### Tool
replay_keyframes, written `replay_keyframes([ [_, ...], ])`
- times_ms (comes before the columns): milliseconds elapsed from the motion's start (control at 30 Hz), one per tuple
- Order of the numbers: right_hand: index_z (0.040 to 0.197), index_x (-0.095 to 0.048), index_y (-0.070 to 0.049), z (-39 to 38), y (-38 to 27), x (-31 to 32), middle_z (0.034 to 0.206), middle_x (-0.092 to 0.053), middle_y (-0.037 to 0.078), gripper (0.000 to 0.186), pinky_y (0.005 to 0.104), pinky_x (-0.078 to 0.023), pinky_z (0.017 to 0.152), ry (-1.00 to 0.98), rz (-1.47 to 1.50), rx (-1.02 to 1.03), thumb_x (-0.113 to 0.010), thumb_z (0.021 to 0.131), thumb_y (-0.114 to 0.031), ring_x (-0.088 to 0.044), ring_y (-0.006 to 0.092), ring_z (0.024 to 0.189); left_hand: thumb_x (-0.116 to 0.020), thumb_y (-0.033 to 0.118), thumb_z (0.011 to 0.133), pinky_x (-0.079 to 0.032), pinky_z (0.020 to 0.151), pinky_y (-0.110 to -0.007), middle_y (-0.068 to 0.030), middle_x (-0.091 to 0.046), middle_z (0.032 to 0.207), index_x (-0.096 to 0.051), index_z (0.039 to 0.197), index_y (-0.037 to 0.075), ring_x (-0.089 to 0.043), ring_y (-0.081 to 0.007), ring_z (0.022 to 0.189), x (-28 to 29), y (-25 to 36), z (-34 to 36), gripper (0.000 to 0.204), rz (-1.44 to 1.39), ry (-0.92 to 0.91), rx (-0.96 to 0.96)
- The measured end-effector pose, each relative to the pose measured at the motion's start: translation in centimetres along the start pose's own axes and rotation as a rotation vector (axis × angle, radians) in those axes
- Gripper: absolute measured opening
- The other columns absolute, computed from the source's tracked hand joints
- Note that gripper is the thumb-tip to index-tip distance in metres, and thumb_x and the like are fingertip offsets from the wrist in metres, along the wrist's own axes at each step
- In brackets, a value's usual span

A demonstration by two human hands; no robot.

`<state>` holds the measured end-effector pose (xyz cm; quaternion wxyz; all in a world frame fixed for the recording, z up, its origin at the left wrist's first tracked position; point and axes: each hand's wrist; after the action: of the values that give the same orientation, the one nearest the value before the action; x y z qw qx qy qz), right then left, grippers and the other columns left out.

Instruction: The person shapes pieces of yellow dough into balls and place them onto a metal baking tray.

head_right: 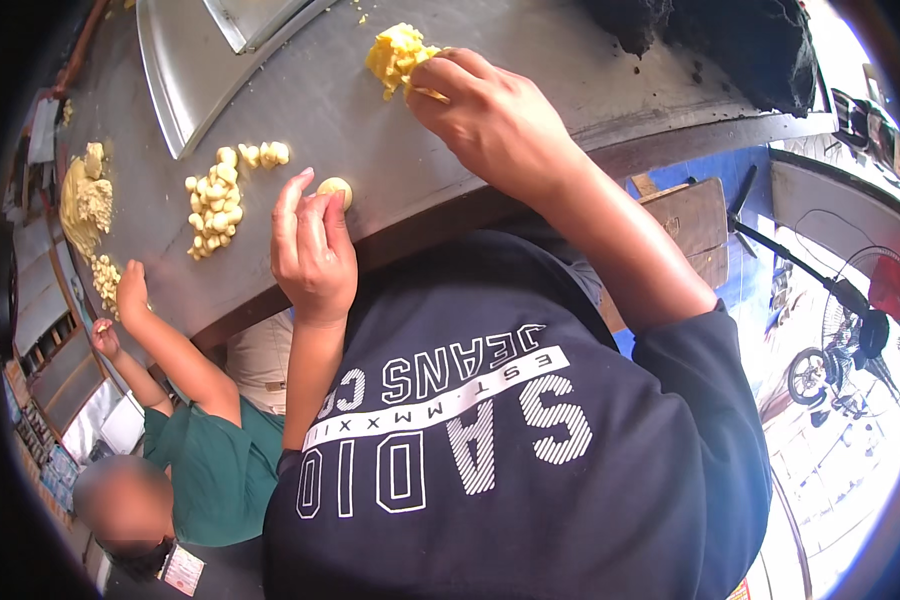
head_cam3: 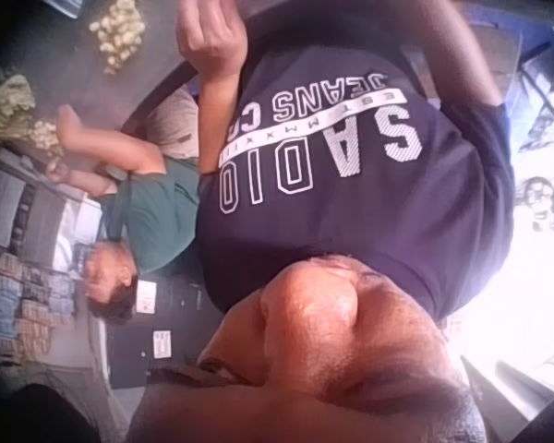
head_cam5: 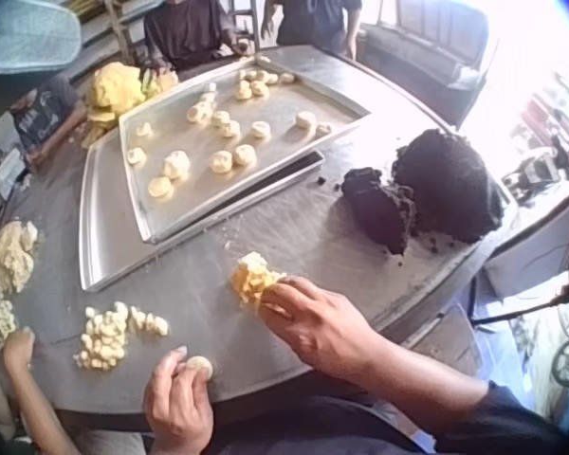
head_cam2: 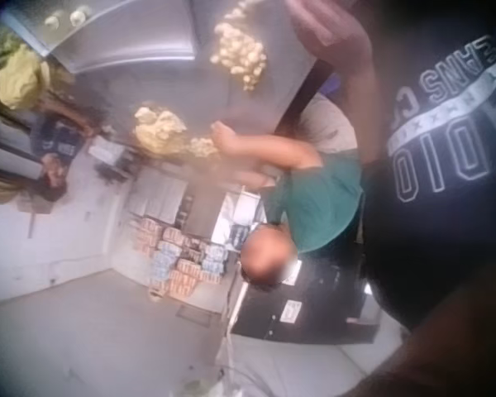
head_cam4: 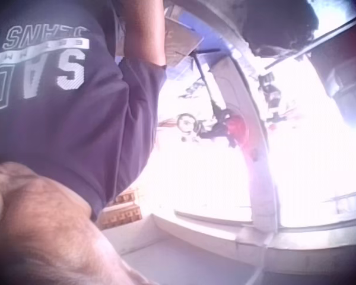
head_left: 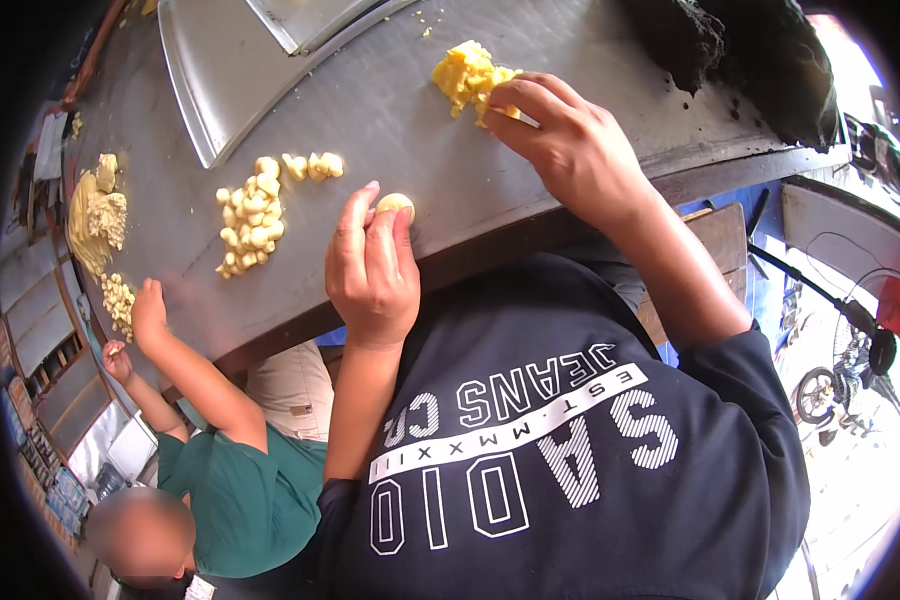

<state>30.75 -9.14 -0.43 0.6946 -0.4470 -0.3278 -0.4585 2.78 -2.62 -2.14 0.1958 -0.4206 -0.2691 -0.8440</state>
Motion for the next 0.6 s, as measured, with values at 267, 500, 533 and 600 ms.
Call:
replay_keyframes([
  [267, 0.100, -0.080, -0.009, 1.0, -0.8, 2.3, 0.113, -0.074, 0.005, 0.016, 0.0441, -0.065, 0.093, -0.156, 0.072, 0.010, -0.074, 0.087, -0.002, -0.073, 0.0289, 0.113, -0.082, 0.017, 0.108, -0.061, 0.087, -0.039, -0.0133, -0.075, 0.126, -0.069, 0.110, 0.005, -0.072, -0.0250, 0.097, 3.0, -2.3, 5.9, 0.017, -0.557, -0.406, 0.504],
  [500, 0.113, -0.085, -0.008, -0.2, -1.6, 2.0, 0.138, -0.077, 0.008, 0.027, 0.0459, -0.064, 0.102, 0.012, 0.426, -0.094, -0.075, 0.090, 0.002, -0.077, 0.0341, 0.119, -0.072, 0.023, 0.113, -0.061, 0.077, -0.049, -0.0123, -0.079, 0.104, -0.065, 0.100, 0.007, -0.079, -0.0367, 0.096, -0.3, -1.8, 7.5, 0.022, 0.136, -0.405, 0.029],
  [533, 0.113, -0.085, -0.008, -0.5, -1.5, 1.8, 0.138, -0.077, 0.008, 0.027, 0.0459, -0.064, 0.102, 0.021, 0.421, -0.110, -0.075, 0.090, 0.002, -0.077, 0.0341, 0.119, -0.072, 0.023, 0.113, -0.061, 0.077, -0.049, -0.0123, -0.079, 0.104, -0.065, 0.100, 0.007, -0.079, -0.0367, 0.096, 0.1, -2.2, 7.2, 0.022, 0.130, -0.412, 0.012],
  [600, 0.113, -0.085, -0.010, -1.2, -1.3, 1.4, 0.137, -0.076, 0.006, 0.022, 0.0456, -0.065, 0.101, 0.015, 0.567, -0.211, -0.081, 0.092, -0.002, -0.075, 0.0324, 0.122, -0.082, 0.016, 0.105, -0.065, 0.085, -0.044, -0.0105, -0.080, 0.107, -0.070, 0.112, 0.008, -0.080, -0.0343, 0.097, 1.0, -3.6, 5.5, 0.016, -0.329, -0.308, 0.067],
])
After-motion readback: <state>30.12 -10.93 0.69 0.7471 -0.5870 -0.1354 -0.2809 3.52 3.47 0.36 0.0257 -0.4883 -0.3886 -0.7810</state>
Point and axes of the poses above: each hand's wrist, its own z-axis towards the middle knuckle, its own x-axis out of the back of the hand, y = z × x
